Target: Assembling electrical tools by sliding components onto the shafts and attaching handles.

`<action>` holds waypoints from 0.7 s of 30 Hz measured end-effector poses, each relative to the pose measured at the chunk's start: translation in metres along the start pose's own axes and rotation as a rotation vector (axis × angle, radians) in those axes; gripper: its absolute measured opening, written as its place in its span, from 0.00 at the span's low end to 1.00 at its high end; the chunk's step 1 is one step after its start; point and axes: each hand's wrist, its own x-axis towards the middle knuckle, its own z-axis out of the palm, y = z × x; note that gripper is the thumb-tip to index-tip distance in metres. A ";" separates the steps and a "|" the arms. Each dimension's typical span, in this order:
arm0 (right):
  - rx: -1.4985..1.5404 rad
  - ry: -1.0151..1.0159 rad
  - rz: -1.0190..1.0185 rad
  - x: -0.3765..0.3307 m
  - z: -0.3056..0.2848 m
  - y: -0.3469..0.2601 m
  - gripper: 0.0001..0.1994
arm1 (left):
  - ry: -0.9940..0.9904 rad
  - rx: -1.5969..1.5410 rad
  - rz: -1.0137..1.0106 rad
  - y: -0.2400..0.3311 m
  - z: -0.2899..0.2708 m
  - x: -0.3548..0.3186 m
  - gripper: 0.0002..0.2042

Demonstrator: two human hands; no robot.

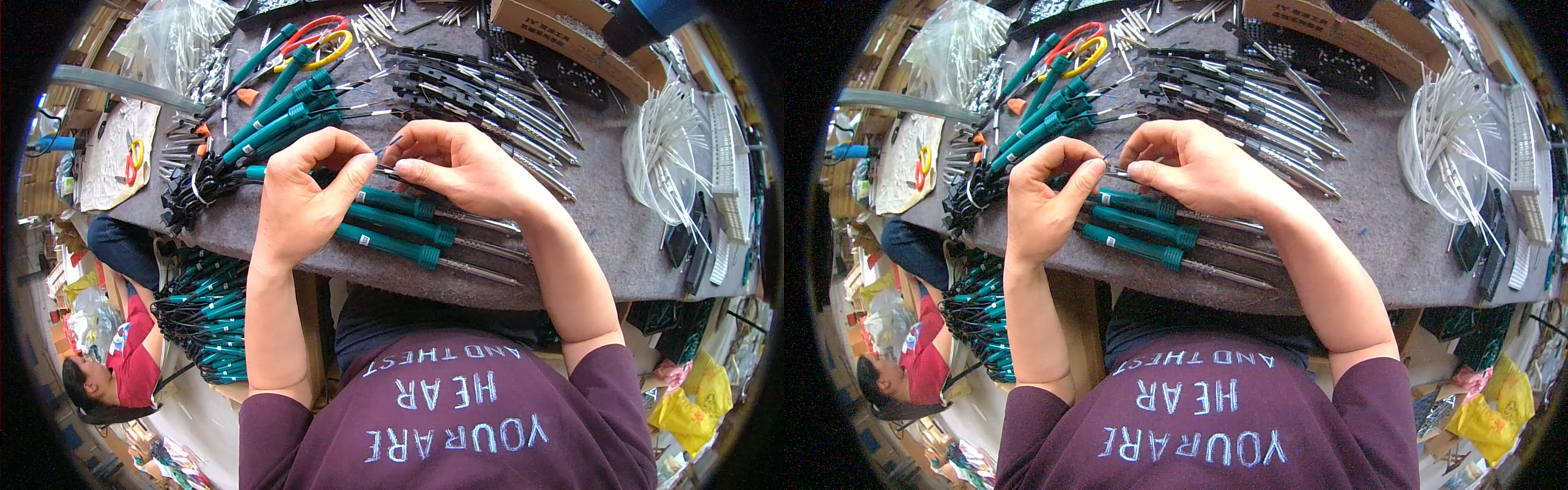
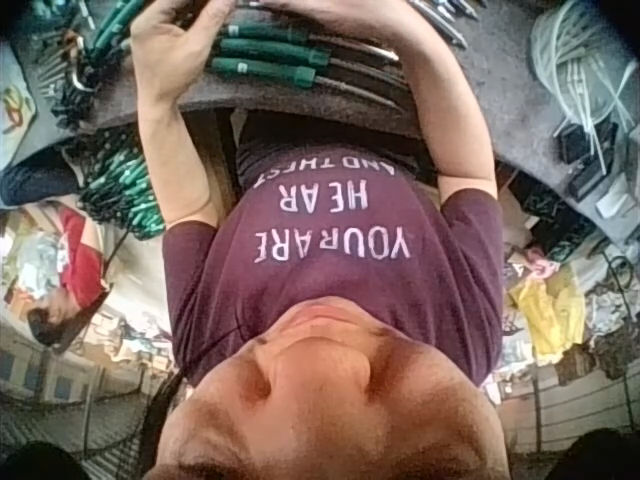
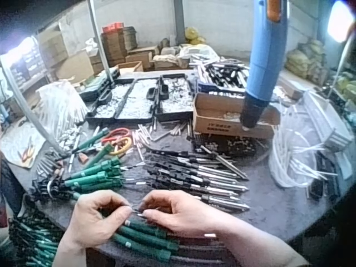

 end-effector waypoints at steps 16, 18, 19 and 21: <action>0.095 0.017 0.082 -0.003 -0.001 -0.009 0.10 | 0.012 0.029 0.062 0.004 -0.004 -0.002 0.03; 0.064 0.037 0.007 -0.003 0.001 -0.006 0.09 | 0.023 0.068 0.072 0.006 -0.004 -0.001 0.03; 0.064 0.036 0.007 -0.002 0.000 -0.006 0.09 | 0.024 0.069 0.072 0.007 -0.005 -0.001 0.03; 0.055 0.004 0.091 -0.002 -0.004 -0.007 0.09 | 0.025 0.078 0.093 0.008 -0.005 -0.001 0.04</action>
